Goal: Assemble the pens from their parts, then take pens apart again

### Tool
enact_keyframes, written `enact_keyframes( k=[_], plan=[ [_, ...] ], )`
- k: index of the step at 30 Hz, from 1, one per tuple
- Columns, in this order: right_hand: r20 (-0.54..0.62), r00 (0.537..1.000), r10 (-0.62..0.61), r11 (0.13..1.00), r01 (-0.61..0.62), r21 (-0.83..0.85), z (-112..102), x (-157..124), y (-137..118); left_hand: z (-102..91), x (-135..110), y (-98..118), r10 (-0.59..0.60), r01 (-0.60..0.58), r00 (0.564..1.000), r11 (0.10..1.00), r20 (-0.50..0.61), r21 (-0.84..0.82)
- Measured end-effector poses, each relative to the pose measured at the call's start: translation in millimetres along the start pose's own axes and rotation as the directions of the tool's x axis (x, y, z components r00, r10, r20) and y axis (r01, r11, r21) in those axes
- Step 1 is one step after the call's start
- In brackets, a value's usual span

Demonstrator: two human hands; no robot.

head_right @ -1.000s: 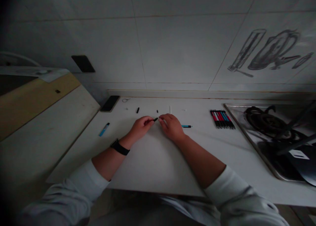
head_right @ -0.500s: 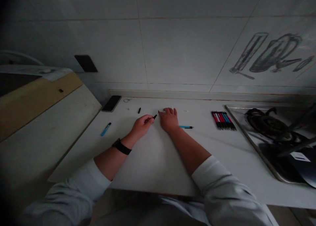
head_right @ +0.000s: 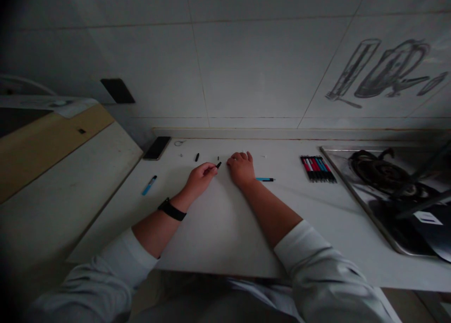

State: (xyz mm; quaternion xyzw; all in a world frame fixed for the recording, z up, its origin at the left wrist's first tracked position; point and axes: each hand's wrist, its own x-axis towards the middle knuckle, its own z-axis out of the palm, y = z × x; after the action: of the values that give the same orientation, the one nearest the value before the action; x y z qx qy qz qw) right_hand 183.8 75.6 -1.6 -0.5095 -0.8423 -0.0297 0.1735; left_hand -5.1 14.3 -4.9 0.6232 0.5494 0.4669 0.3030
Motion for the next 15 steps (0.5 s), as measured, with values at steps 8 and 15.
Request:
enact_keyframes(
  k=[8,15],
  plan=[
    [0.019,0.994,-0.104,0.994,0.105,-0.03,0,-6,-2,-0.7,0,1,0.007,-0.007,1.0,0.999,0.002,0.033],
    [-0.049,0.988,-0.145,0.959,0.153,0.238,-18,-28,2,-1.2,-1,0,0.032,-0.035,0.998,0.998,0.046,0.051]
  ],
)
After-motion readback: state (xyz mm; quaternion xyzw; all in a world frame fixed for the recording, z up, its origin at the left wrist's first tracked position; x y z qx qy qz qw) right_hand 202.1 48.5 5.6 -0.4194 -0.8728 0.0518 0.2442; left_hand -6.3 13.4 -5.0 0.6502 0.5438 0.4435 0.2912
